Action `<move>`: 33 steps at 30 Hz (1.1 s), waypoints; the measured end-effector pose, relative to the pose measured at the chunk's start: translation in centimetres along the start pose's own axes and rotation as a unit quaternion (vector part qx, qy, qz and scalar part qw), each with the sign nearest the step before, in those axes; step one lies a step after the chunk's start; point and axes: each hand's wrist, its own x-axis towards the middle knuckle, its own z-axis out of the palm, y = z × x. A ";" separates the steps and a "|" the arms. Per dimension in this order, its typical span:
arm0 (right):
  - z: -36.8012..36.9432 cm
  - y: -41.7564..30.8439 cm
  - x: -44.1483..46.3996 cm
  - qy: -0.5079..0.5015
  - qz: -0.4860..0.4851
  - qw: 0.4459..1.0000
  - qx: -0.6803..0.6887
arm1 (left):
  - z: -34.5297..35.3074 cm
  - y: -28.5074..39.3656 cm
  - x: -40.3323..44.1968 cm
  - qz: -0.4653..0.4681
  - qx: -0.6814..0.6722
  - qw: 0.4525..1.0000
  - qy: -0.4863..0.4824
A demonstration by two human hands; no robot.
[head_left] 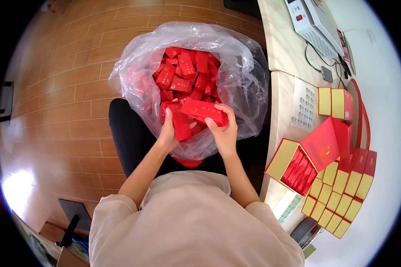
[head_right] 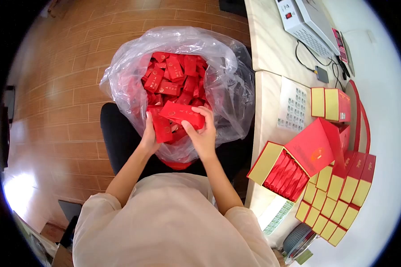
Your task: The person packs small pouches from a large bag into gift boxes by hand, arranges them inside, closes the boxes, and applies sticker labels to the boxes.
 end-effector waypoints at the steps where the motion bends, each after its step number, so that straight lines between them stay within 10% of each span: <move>1: 0.5 0.0 -0.7 0.043 -0.087 0.992 -0.078 | 1.5 -0.7 -0.1 -0.004 0.007 1.000 -0.004; 8: 2.0 -0.6 -4.5 0.108 -0.077 0.982 -0.132 | 5.3 -1.6 -0.9 0.113 0.157 0.977 -0.088; 13: -2.6 -6.2 -5.2 0.026 -0.024 0.991 -0.132 | 7.0 -2.4 -2.4 0.291 0.365 0.861 -0.201; 14: -3.4 -6.8 -5.6 0.029 -0.082 0.982 -0.170 | 8.3 -2.5 -3.4 0.291 0.525 0.787 -0.143; 23: -12.1 -14.2 -12.8 0.278 -0.126 0.931 -0.198 | 17.0 -8.9 -7.7 0.140 0.446 0.800 -0.377; 25: -15.4 -15.6 -15.0 0.327 -0.109 0.898 -0.273 | 20.9 -9.9 -7.6 0.196 0.337 0.670 -0.632; 33: -29.4 -17.0 -20.5 0.585 -0.098 0.765 -0.250 | 34.5 -16.1 -6.3 0.209 0.531 0.439 -0.694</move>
